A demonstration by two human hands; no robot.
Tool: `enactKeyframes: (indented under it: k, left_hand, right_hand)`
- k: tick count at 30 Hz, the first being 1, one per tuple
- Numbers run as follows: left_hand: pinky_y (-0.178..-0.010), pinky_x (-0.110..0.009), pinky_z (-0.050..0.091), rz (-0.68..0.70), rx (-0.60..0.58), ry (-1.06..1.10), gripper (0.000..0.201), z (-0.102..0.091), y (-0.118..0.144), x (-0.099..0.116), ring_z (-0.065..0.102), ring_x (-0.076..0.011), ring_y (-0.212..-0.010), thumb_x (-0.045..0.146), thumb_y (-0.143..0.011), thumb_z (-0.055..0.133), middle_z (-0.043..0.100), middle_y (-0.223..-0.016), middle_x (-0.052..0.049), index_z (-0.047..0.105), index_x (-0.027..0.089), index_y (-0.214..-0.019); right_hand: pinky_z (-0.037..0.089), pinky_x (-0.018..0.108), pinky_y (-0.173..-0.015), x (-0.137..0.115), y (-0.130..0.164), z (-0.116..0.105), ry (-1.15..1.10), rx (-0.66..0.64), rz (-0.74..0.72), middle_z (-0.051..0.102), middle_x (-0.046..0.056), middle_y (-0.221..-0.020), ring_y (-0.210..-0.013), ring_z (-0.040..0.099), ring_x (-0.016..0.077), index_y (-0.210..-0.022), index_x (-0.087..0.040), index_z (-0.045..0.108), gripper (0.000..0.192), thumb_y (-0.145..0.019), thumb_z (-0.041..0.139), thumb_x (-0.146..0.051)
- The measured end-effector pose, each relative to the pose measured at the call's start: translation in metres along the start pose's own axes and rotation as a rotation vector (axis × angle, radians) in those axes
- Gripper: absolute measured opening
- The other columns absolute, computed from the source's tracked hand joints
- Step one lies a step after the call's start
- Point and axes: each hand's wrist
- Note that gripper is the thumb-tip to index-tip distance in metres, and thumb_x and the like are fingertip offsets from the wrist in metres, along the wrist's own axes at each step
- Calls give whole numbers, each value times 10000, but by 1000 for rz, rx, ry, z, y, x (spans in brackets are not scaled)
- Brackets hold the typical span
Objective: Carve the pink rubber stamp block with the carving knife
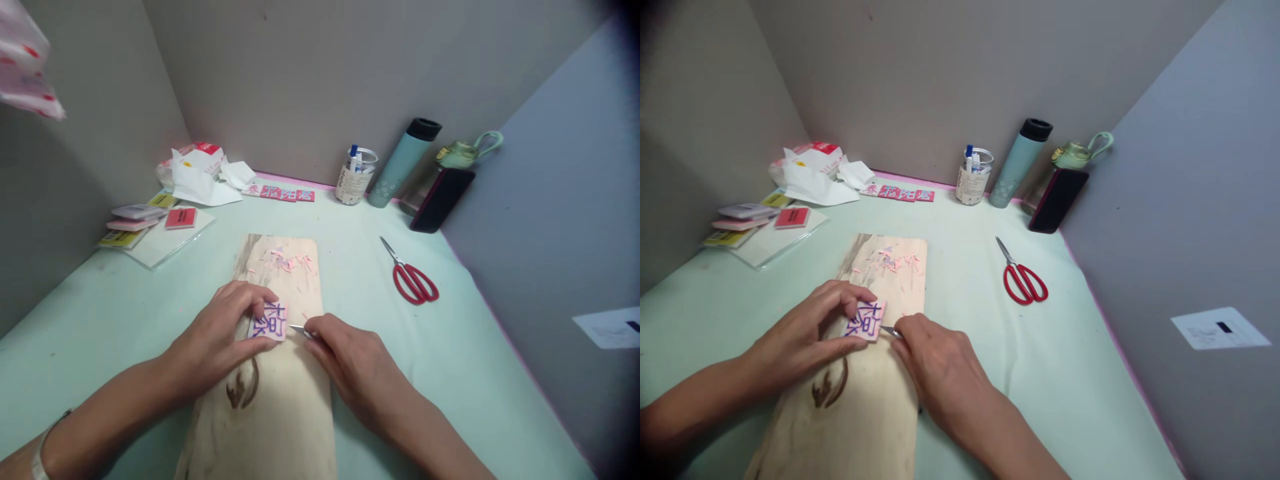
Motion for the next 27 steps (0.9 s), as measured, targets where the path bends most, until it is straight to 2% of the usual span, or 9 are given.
enactKeyframes:
  k: [4, 7, 11, 19, 27]
  left_hand:
    - [-992, -436, 445, -42, 2, 70, 211, 1, 0, -1, 544, -265, -1198, 261, -901, 658, 610, -1259, -50, 456, 256, -960]
    - [-982, -444, 441, 1, -12, 16, 194, 1, 0, 0, 549, -269, -1163, 247, -908, 647, 611, -1221, -56, 466, 256, -978]
    - [-961, -443, 426, 55, -11, -50, 182, 3, -1, 1, 536, -271, -1130, 219, -925, 629, 607, -1187, -56, 460, 255, -984]
    - [-1031, -465, 350, 95, 34, -92, 269, 14, -4, 7, 515, -264, -1113, 219, -903, 683, 610, -1160, -40, 432, 262, -992]
    - [-1061, -500, 314, 151, -2, -108, 288, 21, -9, 22, 528, -268, -1055, 191, -886, 696, 627, -1106, -28, 446, 269, -1008]
  right_hand:
    - [401, 255, -587, -1, 0, -4, -4, 26, -24, 615, 17, -823, -668, 585, 145, -1021, -199, 654, 293, -1091, 385, -292]
    - [400, 261, -595, -1, 0, -7, 16, -32, 9, 613, 10, -833, -678, 585, 148, -1046, -221, 671, 241, -1070, 433, -248]
    - [397, 266, -614, 0, 0, -8, -31, -94, 54, 625, 4, -834, -715, 588, 152, -978, -212, 646, 147, -1027, 508, -200]
    - [399, 259, -627, 7, 8, -18, -265, 1, 195, 608, -2, -844, -702, 553, 134, -909, -227, 641, 149, -1011, 533, -221]
    - [411, 268, -641, 20, 21, -10, -327, -3, 221, 626, 9, -830, -713, 574, 140, -931, -227, 717, 148, -987, 584, -260]
Point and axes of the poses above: each hand's wrist, its own y-axis away from the middle knuckle, its own z-axis out of the palm, x = y × z
